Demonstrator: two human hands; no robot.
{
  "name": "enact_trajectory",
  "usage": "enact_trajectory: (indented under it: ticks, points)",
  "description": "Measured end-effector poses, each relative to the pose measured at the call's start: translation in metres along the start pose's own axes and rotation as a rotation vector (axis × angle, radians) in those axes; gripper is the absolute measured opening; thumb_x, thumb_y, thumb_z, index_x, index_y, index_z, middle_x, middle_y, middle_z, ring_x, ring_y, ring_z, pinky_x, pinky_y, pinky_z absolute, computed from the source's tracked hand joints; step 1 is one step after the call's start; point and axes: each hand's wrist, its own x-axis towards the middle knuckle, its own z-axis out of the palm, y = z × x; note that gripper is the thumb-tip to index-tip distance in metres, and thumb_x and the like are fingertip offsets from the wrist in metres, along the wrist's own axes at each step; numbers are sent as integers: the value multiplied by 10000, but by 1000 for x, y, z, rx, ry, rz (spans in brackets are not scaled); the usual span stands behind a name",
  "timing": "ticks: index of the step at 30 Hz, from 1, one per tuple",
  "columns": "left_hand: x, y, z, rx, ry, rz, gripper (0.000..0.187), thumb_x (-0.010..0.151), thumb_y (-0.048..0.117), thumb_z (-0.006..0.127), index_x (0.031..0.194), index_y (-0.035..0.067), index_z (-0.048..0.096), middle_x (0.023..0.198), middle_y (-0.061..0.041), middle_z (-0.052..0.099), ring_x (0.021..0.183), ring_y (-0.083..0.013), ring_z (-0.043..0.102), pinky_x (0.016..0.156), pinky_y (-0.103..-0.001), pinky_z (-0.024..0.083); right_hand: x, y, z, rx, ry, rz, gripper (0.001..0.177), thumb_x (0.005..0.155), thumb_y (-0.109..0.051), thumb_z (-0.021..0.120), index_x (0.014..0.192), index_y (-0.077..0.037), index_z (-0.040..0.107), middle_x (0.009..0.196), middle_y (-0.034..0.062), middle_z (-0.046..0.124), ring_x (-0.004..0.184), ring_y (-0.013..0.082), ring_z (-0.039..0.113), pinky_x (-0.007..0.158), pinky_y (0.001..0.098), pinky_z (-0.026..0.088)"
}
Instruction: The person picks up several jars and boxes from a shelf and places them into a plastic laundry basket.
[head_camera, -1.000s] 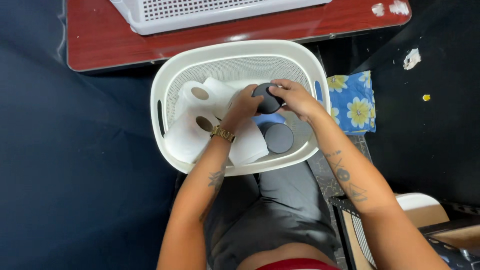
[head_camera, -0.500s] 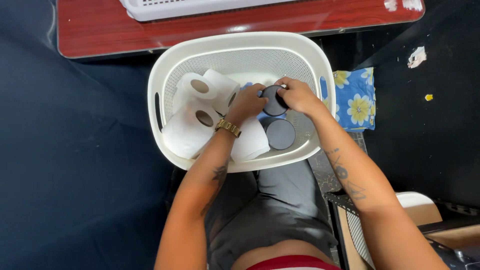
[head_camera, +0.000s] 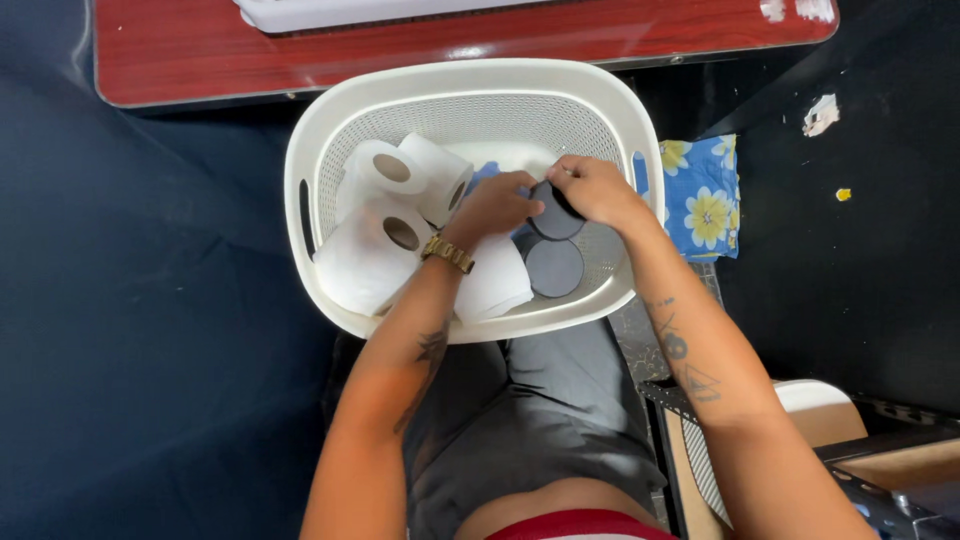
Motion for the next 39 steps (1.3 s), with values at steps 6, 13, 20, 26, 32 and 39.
enact_trajectory:
  ticks: [6, 13, 20, 26, 32, 39]
  points:
    - [8, -4, 11, 232, 30, -53, 543, 1033, 361, 457, 1528, 139, 479, 1396, -200, 627, 1291, -441, 583, 1141, -689, 241, 2, -32, -7, 6, -131, 61, 331, 961, -113, 601, 1269, -52, 705, 1075, 303, 677, 966, 390, 677, 627, 350, 608]
    - [-9, 7, 9, 154, 24, -145, 640, 1021, 416, 453, 1611, 183, 369, 1477, -220, 551, 1365, -470, 509, 1168, -694, 194, 105, 58, 43, -328, -57, 17, 430, 877, -114, 528, 1225, -207, 763, 1127, 226, 705, 1120, 450, 668, 883, 521, 599]
    - [-25, 18, 4, 216, 0, -108, 615, 1028, 327, 429, 1605, 125, 360, 1439, -253, 571, 1342, -494, 523, 1167, -716, 209, 134, 88, 74, -477, -147, -35, 464, 873, -102, 506, 1249, -216, 755, 1244, 214, 711, 1237, 437, 632, 1079, 477, 510]
    - [-20, 15, 8, 254, -14, -92, 617, 1027, 321, 407, 1604, 111, 351, 1417, -258, 580, 1324, -485, 540, 1168, -735, 190, 119, 76, 69, -550, -100, -3, 387, 882, -109, 564, 1216, -121, 760, 1184, 231, 725, 1182, 416, 668, 1028, 473, 546]
    - [-21, 14, 12, 291, -9, -76, 617, 1014, 299, 381, 1596, 98, 353, 1412, -257, 585, 1316, -471, 558, 1159, -772, 153, 80, 30, 54, -598, -59, 6, 365, 890, -97, 586, 1202, 8, 745, 1176, 266, 706, 1163, 418, 675, 1018, 489, 551]
    - [-18, 5, 14, 281, 21, -49, 604, 1010, 281, 403, 1578, 73, 388, 1344, -278, 616, 1270, -495, 582, 1143, -781, 190, 89, 45, 62, -594, -47, 14, 314, 877, -105, 606, 1123, -1, 771, 1106, 234, 738, 1119, 399, 697, 993, 484, 567]
